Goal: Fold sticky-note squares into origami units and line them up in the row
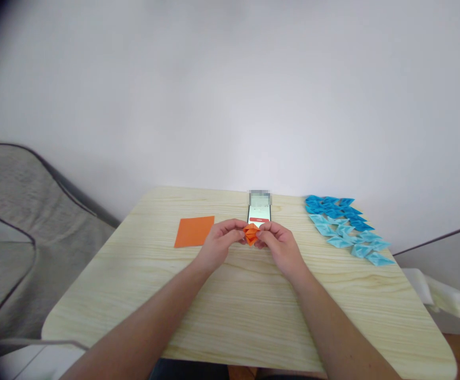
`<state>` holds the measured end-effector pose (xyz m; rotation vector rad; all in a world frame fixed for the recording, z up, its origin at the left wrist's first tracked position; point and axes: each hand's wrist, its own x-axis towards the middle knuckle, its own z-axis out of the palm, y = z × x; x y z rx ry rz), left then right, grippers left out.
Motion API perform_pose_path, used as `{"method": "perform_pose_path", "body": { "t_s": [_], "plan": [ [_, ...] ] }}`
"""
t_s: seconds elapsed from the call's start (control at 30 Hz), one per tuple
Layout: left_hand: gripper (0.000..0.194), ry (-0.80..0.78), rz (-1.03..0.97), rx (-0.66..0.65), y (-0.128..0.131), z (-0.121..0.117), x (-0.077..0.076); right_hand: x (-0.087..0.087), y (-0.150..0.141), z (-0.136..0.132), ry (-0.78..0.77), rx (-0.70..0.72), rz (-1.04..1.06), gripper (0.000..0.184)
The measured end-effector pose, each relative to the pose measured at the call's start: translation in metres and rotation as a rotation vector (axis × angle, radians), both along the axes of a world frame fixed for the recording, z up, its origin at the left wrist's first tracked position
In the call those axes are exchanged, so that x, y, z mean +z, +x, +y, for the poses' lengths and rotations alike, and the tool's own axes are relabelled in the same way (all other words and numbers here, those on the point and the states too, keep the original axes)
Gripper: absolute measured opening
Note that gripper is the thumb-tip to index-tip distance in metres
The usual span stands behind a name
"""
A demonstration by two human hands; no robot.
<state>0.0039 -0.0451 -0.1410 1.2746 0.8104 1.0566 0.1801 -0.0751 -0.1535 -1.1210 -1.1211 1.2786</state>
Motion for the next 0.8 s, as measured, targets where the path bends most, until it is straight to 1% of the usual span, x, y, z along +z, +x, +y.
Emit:
{"method": "perform_pose_path", "body": {
  "t_s": [0.1,0.27,0.33,0.5,0.63,0.8],
  "plan": [
    [0.019,0.044,0.015,0.021,0.002,-0.001,0.001,0.002,-0.001,-0.001,0.013,-0.015,-0.036,0.014],
    [0.020,0.035,-0.007,0.000,0.002,-0.001,-0.001,0.005,-0.002,-0.002,0.049,-0.040,-0.064,0.016],
    [0.019,0.044,0.021,-0.002,0.003,-0.002,-0.002,0.004,-0.003,-0.002,0.064,-0.060,-0.083,0.016],
    [0.020,0.124,0.213,0.081,0.005,-0.007,-0.002,-0.001,-0.006,-0.003,0.090,-0.164,-0.191,0.013],
    [0.022,0.234,0.353,0.163,0.006,-0.007,-0.010,-0.007,-0.008,-0.005,0.102,-0.233,-0.337,0.016],
    [0.021,0.360,0.492,0.187,0.005,-0.006,-0.017,-0.008,-0.010,-0.006,0.113,-0.267,-0.461,0.016]
  ]
}}
